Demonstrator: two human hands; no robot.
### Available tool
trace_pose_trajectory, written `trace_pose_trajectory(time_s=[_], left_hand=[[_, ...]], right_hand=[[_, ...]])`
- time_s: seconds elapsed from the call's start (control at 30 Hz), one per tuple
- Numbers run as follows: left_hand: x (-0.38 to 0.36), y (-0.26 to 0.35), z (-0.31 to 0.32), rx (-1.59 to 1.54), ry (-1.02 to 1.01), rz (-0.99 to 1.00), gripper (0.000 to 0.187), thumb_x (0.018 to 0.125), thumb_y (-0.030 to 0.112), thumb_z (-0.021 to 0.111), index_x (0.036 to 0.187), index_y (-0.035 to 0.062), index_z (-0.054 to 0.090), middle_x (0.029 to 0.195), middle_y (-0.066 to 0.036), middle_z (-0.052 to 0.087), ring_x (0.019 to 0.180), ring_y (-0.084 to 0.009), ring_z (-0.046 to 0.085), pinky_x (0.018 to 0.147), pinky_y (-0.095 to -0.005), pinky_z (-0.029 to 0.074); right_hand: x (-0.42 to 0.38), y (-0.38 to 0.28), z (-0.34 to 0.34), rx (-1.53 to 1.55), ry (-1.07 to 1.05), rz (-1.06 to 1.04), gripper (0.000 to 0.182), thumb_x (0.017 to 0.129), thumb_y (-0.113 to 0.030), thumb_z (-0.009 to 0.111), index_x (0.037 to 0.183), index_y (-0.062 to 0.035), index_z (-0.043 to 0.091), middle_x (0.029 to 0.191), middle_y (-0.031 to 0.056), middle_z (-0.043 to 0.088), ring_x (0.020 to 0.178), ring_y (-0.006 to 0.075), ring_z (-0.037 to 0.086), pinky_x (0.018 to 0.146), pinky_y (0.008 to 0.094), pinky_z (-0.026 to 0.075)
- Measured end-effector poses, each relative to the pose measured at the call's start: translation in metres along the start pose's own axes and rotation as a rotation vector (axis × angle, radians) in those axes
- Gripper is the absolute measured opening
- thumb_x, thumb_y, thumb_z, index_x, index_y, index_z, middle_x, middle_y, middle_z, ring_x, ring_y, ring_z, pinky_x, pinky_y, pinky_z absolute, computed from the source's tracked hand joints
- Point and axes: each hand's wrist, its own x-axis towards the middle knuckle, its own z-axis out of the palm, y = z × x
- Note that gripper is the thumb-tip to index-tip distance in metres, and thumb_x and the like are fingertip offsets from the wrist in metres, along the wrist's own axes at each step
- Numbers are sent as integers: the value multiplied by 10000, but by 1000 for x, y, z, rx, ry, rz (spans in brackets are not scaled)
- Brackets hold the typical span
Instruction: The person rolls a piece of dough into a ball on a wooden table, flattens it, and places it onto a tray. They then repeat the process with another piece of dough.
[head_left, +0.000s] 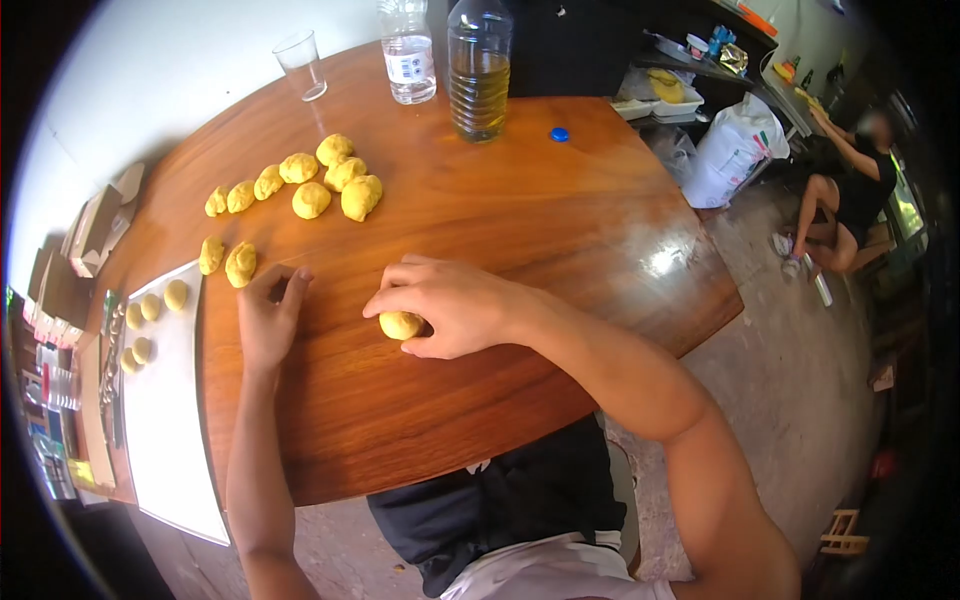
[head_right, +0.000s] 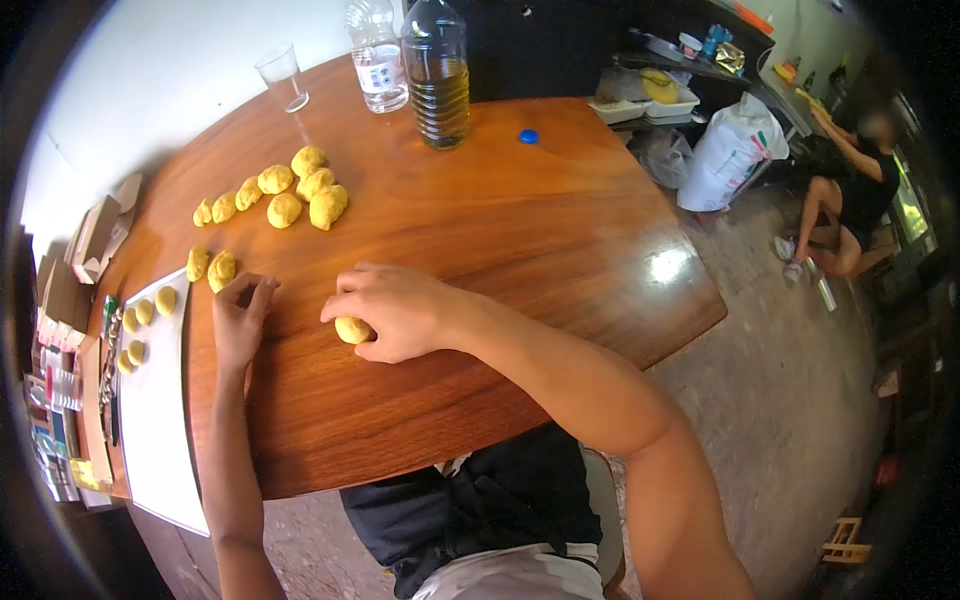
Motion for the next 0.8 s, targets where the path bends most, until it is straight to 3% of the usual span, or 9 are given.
trace_pose_trajectory(time_s=[0.13, 0.3, 0.4, 0.63, 0.73, 0.8], left_hand=[[0, -6, 3, -20, 18, 50, 206, 991, 140, 691, 905, -45, 725, 708, -7, 632, 662, -68, 528, 605, -254, 414], [0, -11, 2, -46, 0, 53, 221, 999, 159, 687, 891, -32, 717, 683, 22, 580, 637, -51, 484, 573, -251, 378], [1, -10, 3, -47, 14, 48, 226, 997, 164, 688, 887, -31, 716, 681, 28, 570, 638, -46, 471, 571, -254, 371], [3, -16, 2, -28, 4, 34, 207, 986, 143, 682, 890, -36, 720, 681, 29, 547, 633, -52, 449, 567, -264, 361], [3, -14, 1, -13, -13, 87, 208, 980, 144, 688, 898, -43, 726, 693, 5, 598, 643, -64, 491, 584, -265, 396], [4, -16, 5, 5, -12, 92, 209, 977, 144, 689, 897, -46, 727, 709, -13, 632, 657, -73, 522, 598, -271, 420]], right_hand=[[1, 3, 5, -27, 17, -21, 433, 791, -155, 785, 1201, -57, 691, 1079, 151, 656, 1091, 334, 626, 937, 438, 518], [7, -13, -4, 346, 215, -46, 435, 818, -85, 781, 1242, -76, 683, 1054, 116, 687, 1002, 309, 655, 905, 409, 531], [7, -12, -4, 248, 302, -128, 438, 803, -94, 804, 1224, -67, 688, 1058, 116, 681, 994, 308, 659, 876, 405, 541], [5, -6, 3, 130, 281, -147, 408, 786, -111, 822, 1171, -49, 700, 1076, 109, 675, 990, 318, 655, 870, 411, 543], [2, -4, 5, 129, 230, -124, 358, 790, -153, 799, 1127, -69, 713, 1069, 131, 678, 1021, 336, 658, 896, 437, 540], [3, 5, 11, -72, 95, -86, 357, 786, -137, 782, 1129, -69, 712, 1087, 141, 666, 1074, 343, 636, 941, 443, 528]])
